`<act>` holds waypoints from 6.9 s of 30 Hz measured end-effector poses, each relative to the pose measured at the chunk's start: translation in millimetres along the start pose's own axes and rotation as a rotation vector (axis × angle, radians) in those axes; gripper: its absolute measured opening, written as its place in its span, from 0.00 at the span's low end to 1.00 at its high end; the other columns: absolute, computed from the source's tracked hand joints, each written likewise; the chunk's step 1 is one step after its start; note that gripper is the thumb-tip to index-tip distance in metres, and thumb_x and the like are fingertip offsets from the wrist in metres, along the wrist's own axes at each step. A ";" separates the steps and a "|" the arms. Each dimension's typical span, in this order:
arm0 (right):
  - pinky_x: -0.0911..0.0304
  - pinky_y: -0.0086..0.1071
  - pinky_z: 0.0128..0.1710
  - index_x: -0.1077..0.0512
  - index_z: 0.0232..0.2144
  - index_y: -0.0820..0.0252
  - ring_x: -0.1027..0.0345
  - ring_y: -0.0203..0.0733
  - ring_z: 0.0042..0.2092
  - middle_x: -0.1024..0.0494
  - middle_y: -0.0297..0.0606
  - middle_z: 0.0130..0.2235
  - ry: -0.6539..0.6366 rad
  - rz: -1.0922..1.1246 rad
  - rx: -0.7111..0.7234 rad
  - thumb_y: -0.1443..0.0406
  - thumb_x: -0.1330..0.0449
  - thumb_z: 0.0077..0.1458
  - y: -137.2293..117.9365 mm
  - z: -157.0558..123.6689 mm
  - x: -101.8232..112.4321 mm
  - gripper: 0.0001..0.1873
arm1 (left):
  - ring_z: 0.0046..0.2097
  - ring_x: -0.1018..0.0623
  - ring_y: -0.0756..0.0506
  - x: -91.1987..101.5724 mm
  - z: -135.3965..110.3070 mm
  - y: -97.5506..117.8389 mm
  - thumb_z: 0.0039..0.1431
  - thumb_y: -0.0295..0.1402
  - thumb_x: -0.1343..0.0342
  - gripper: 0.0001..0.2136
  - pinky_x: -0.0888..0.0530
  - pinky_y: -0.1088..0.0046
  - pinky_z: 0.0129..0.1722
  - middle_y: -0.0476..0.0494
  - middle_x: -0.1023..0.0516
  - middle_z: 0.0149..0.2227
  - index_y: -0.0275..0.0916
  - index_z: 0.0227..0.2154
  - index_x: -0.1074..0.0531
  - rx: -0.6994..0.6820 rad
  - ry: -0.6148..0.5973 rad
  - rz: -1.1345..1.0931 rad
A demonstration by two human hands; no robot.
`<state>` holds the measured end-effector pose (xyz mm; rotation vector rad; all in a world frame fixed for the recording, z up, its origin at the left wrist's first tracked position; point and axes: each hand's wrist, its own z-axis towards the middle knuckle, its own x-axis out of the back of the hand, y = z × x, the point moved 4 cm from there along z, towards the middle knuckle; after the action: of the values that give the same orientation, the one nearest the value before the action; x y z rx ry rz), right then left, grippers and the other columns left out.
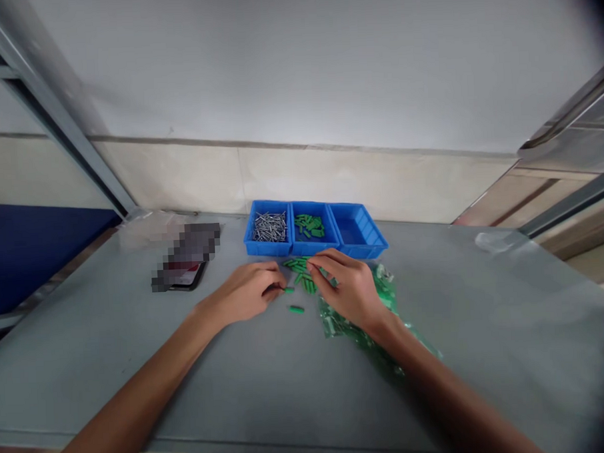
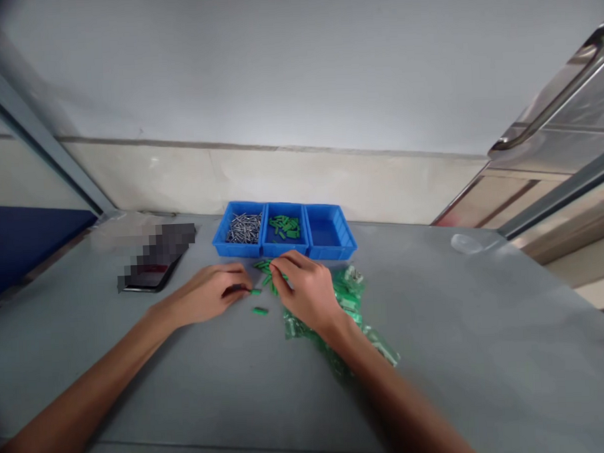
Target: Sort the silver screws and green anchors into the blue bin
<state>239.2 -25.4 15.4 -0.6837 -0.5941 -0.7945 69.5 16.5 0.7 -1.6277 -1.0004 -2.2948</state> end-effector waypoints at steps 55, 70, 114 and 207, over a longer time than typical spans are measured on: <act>0.33 0.28 0.25 0.26 0.35 0.59 0.30 0.34 0.31 0.24 0.38 0.37 0.050 0.313 -0.092 0.70 0.42 0.56 -20.9 -3.5 -2.3 0.06 | 0.21 0.38 0.56 3.9 0.1 -4.5 0.52 0.34 0.37 0.10 0.40 0.80 0.18 0.46 0.23 0.30 0.37 0.37 0.23 0.278 0.300 -0.888; 0.34 0.32 0.27 0.28 0.48 0.57 0.30 0.36 0.31 0.26 0.42 0.44 0.279 -0.150 -0.234 0.67 0.46 0.57 31.1 18.2 23.6 0.16 | 0.33 0.27 0.50 -7.9 -0.2 11.4 0.57 0.30 0.42 0.04 0.34 0.76 0.32 0.48 0.25 0.37 0.41 0.35 0.23 0.007 -0.033 -0.126; 0.32 0.28 0.29 0.25 0.36 0.58 0.26 0.38 0.32 0.20 0.36 0.33 -0.013 0.283 -0.201 0.73 0.44 0.53 -16.2 -5.9 -14.7 0.11 | 0.22 0.34 0.57 3.3 0.7 4.1 0.57 0.30 0.42 0.09 0.36 0.83 0.19 0.45 0.24 0.36 0.38 0.41 0.25 0.204 0.440 -0.635; 0.35 0.27 0.24 0.25 0.33 0.57 0.30 0.34 0.28 0.23 0.36 0.33 0.105 0.288 -0.165 0.67 0.42 0.55 -21.0 12.4 -7.3 0.05 | 0.18 0.37 0.55 -10.2 5.0 -11.6 0.51 0.32 0.37 0.10 0.41 0.81 0.15 0.52 0.32 0.18 0.34 0.36 0.23 0.353 0.353 -1.284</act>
<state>215.7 -23.8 24.9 -0.8521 -0.3272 -0.6098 71.9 25.8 -12.3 -0.3173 -2.6078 -2.5321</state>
